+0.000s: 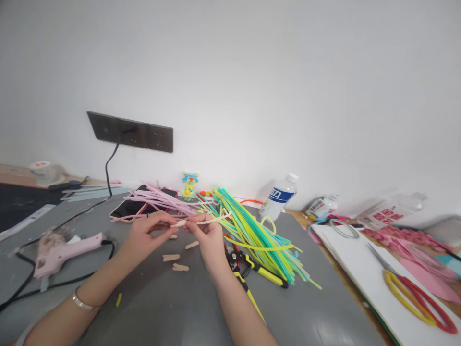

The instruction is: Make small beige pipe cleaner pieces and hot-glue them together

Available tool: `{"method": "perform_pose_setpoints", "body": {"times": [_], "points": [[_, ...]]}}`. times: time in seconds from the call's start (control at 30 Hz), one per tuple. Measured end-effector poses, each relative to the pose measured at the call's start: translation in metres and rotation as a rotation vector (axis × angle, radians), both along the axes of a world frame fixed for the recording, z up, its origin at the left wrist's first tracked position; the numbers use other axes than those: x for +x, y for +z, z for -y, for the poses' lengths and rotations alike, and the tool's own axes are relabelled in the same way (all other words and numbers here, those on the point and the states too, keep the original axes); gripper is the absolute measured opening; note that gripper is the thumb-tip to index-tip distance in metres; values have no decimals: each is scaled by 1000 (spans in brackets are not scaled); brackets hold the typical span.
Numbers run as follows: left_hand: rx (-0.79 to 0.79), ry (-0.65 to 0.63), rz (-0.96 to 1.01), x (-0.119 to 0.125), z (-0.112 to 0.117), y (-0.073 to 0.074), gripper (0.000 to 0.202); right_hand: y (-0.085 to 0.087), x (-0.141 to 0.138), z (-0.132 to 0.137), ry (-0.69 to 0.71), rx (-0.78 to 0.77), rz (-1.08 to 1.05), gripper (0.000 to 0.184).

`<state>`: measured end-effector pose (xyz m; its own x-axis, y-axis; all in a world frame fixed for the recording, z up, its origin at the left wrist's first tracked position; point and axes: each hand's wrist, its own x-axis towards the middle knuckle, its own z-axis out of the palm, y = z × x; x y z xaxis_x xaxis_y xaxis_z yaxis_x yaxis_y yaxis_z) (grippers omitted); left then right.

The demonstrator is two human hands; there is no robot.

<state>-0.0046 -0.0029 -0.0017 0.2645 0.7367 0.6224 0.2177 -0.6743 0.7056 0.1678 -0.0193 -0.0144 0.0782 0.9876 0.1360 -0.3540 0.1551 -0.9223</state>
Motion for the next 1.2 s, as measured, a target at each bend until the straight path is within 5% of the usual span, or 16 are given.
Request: {"method": "perform_pose_setpoints", "body": {"times": [0.93, 1.2], "points": [[293, 8, -40, -1, 2, 5, 14, 2, 0, 7, -77, 147, 245, 14], [329, -18, -105, 0, 5, 0, 13, 6, 4, 10, -246, 374, 674, 10]]}}
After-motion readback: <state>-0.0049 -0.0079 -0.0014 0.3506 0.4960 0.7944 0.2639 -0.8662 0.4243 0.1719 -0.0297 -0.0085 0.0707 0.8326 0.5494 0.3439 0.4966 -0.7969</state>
